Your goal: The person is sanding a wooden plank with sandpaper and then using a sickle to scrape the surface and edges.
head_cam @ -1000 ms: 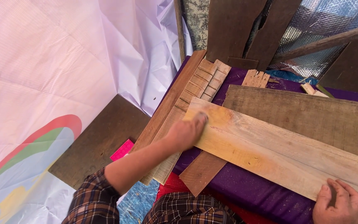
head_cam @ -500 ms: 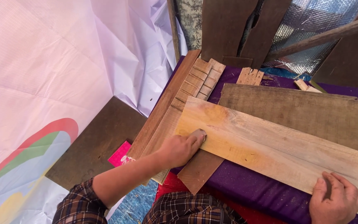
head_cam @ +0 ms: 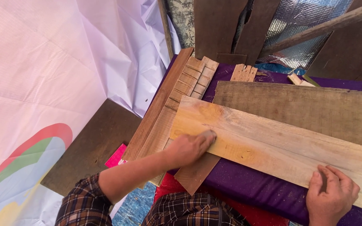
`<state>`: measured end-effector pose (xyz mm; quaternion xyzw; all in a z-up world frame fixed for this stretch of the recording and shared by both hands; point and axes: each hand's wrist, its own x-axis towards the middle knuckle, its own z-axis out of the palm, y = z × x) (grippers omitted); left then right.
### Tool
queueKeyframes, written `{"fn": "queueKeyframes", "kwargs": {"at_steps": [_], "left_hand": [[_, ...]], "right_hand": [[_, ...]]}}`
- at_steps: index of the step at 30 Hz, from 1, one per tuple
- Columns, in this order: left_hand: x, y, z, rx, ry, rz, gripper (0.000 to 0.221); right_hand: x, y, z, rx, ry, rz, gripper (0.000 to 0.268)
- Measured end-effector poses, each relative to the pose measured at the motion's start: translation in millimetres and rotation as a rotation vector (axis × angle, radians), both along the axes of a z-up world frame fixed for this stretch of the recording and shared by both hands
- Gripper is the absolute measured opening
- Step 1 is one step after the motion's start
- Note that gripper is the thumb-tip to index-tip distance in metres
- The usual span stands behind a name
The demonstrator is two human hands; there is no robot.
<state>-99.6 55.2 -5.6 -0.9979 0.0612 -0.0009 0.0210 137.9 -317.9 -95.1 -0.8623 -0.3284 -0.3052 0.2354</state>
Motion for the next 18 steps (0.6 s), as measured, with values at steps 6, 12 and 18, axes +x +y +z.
{"fn": "queueKeyframes", "kwargs": {"at_steps": [6, 12, 18], "left_hand": [[61.9, 55.8, 14.0, -0.051, 0.13, 0.42, 0.043], [58.8, -2.6, 18.3, -0.139, 0.139, 0.213, 0.051], [62.7, 7.4, 23.6, -0.17, 0.183, 0.183, 0.056]], "right_hand": [[-1.8, 3.6, 6.5, -0.004, -0.031, -0.002, 0.013], [-0.3, 0.7, 0.7, 0.008, -0.016, -0.003, 0.013], [-2.5, 1.6, 1.6, 0.005, -0.005, -0.012, 0.013]]}}
